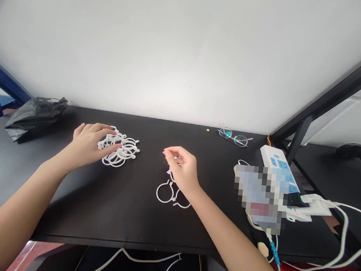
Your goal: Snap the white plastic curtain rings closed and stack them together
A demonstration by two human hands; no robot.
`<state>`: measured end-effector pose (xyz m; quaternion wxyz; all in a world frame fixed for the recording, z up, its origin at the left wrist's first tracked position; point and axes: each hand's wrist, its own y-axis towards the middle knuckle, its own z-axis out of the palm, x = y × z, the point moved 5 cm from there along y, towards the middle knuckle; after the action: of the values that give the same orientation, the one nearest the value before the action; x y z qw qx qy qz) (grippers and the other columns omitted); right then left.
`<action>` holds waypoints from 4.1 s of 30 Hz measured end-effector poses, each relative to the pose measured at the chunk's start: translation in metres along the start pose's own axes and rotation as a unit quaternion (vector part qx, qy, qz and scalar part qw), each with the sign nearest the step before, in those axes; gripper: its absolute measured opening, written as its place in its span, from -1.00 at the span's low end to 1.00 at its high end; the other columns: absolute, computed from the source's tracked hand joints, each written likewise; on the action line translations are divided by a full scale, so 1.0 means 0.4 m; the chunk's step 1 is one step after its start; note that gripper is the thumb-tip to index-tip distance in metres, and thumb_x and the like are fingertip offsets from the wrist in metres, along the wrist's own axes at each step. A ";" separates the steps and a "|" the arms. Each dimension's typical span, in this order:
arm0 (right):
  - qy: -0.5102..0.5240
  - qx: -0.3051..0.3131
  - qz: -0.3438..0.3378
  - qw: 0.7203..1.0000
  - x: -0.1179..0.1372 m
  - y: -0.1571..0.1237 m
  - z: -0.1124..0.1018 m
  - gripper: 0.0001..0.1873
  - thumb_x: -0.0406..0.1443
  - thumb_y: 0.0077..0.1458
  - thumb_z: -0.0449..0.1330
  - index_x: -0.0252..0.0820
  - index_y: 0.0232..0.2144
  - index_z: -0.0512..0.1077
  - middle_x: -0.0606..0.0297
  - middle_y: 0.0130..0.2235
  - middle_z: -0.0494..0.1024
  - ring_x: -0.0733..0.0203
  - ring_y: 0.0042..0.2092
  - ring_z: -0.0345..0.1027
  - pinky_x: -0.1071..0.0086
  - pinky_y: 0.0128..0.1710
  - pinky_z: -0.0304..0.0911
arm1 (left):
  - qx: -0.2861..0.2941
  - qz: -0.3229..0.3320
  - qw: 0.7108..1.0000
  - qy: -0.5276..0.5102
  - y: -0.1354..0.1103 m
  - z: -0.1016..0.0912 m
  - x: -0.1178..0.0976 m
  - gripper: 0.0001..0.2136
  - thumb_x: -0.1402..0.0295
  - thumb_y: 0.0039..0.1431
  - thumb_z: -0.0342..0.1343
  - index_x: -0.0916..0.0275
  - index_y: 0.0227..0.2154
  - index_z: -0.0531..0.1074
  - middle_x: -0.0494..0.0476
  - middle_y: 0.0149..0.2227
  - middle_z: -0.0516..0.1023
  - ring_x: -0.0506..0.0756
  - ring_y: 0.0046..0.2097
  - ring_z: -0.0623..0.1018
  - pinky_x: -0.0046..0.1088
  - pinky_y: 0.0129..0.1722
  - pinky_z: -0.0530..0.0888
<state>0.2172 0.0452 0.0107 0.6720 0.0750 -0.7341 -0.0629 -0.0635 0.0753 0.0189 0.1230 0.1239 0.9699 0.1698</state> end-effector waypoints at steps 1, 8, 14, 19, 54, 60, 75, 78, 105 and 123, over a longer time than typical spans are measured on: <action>-0.028 -0.006 -0.008 1.000 0.000 0.003 -0.005 -0.76 -0.11 0.11 0.28 -0.16 -0.34 0.55 0.18 -0.28 0.63 0.15 -0.30 0.50 0.31 -0.35 0.45 | 0.001 -0.001 1.000 -0.004 0.000 0.000 -0.001 -0.67 0.04 0.16 0.11 0.16 -0.19 0.53 0.29 0.00 0.52 0.39 0.03 0.46 0.35 0.19 0.11; -0.268 0.012 -0.117 0.956 -0.008 0.028 -0.024 -0.88 -0.29 0.14 0.21 -0.11 -0.28 0.55 0.19 -0.13 0.61 0.01 -0.06 0.46 0.08 -0.01 0.35 | -0.007 -0.024 0.999 -0.032 0.000 -0.013 -0.020 -0.67 0.06 0.25 0.01 0.17 -0.14 0.51 0.28 0.03 0.50 0.36 0.09 0.43 0.27 0.24 0.06; -0.349 0.073 -0.110 0.928 -0.046 0.028 -0.010 -0.87 -0.37 0.13 0.21 -0.13 -0.25 0.54 0.15 -0.11 0.62 -0.07 0.00 0.40 -0.01 -0.01 0.32 | -0.051 0.067 0.994 -0.070 -0.010 -0.028 -0.108 -0.76 0.22 0.34 -0.05 0.18 -0.11 0.45 0.23 0.00 0.51 0.22 0.06 0.48 0.13 0.29 0.05; -0.347 0.081 -0.123 0.926 -0.045 0.024 -0.002 -0.87 -0.43 0.08 0.24 -0.11 -0.34 0.53 0.19 -0.23 0.63 -0.06 -0.04 0.40 0.01 -0.04 0.33 | -0.019 0.187 0.977 -0.098 -0.040 0.002 -0.204 -0.83 0.33 0.35 -0.04 0.18 -0.15 0.44 0.20 -0.04 0.53 0.16 -0.01 0.51 0.04 0.29 0.12; -0.133 0.093 -0.101 0.982 0.031 -0.024 0.029 -0.89 -0.22 0.14 0.29 -0.07 -0.26 0.56 0.28 -0.27 0.65 0.12 -0.22 0.55 0.23 -0.13 0.43 | 0.112 0.072 0.926 -0.355 -0.050 0.025 -0.230 -0.74 0.19 0.32 0.05 0.18 -0.03 0.34 0.15 -0.12 0.50 0.14 -0.07 0.51 -0.26 -0.02 0.43; -0.095 0.100 -0.076 0.987 0.020 -0.028 0.034 -0.89 -0.20 0.11 0.32 -0.10 -0.40 0.58 0.31 -0.37 0.65 0.16 -0.33 0.53 0.31 -0.27 0.39 | 0.135 0.086 0.920 -0.357 -0.058 0.025 -0.232 -0.72 0.22 0.32 0.03 0.18 0.02 0.30 0.18 -0.07 0.49 0.16 -0.04 0.50 -0.28 -0.04 0.44; -0.221 0.202 -0.207 0.931 0.040 -0.054 0.058 -0.72 -0.28 0.36 -0.04 -0.15 -0.44 0.23 0.45 -0.54 0.22 0.38 -0.55 0.06 0.46 -0.53 0.01 | 0.238 0.076 0.848 -0.466 -0.073 0.032 -0.261 -0.80 0.21 0.38 -0.05 0.20 -0.09 0.27 0.00 -0.34 0.31 0.03 -0.30 0.33 -0.43 -0.29 0.30; -0.202 0.198 -0.202 0.938 0.035 -0.058 0.059 -0.74 -0.29 0.36 -0.05 -0.13 -0.43 0.18 0.50 -0.57 0.14 0.39 -0.58 0.01 0.47 -0.55 -0.03 | 0.254 0.069 0.817 -0.513 -0.078 0.034 -0.271 -0.82 0.21 0.40 -0.10 0.19 -0.12 0.25 -0.03 -0.38 0.23 0.02 -0.33 0.26 -0.42 -0.30 0.26; -0.167 0.119 -0.212 0.956 0.033 -0.057 0.040 -0.81 -0.28 0.36 -0.03 -0.13 -0.34 0.26 0.53 -0.60 0.11 0.41 -0.61 -0.02 0.48 -0.58 -0.01 | -0.036 0.130 0.990 -0.038 -0.019 -0.018 -0.150 -0.70 0.11 0.26 0.08 0.25 -0.13 0.41 0.30 -0.03 0.46 0.31 -0.01 0.44 -0.07 -0.01 0.37; -0.411 0.059 -0.081 0.906 -0.009 0.030 -0.034 -0.92 -0.34 0.12 0.21 -0.14 -0.42 0.38 0.30 -0.35 0.54 0.19 -0.33 0.40 0.35 -0.35 0.20 | 0.020 0.095 0.995 0.037 -0.015 0.007 -0.095 -0.66 0.24 0.24 -0.04 0.30 -0.06 0.47 0.39 0.08 0.46 0.40 0.10 0.40 0.09 0.09 0.34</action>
<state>0.2305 0.0577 0.0108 0.2975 0.1414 -0.9390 -0.0991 -0.0282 0.0599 0.0216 0.0682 0.2114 0.9609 0.1655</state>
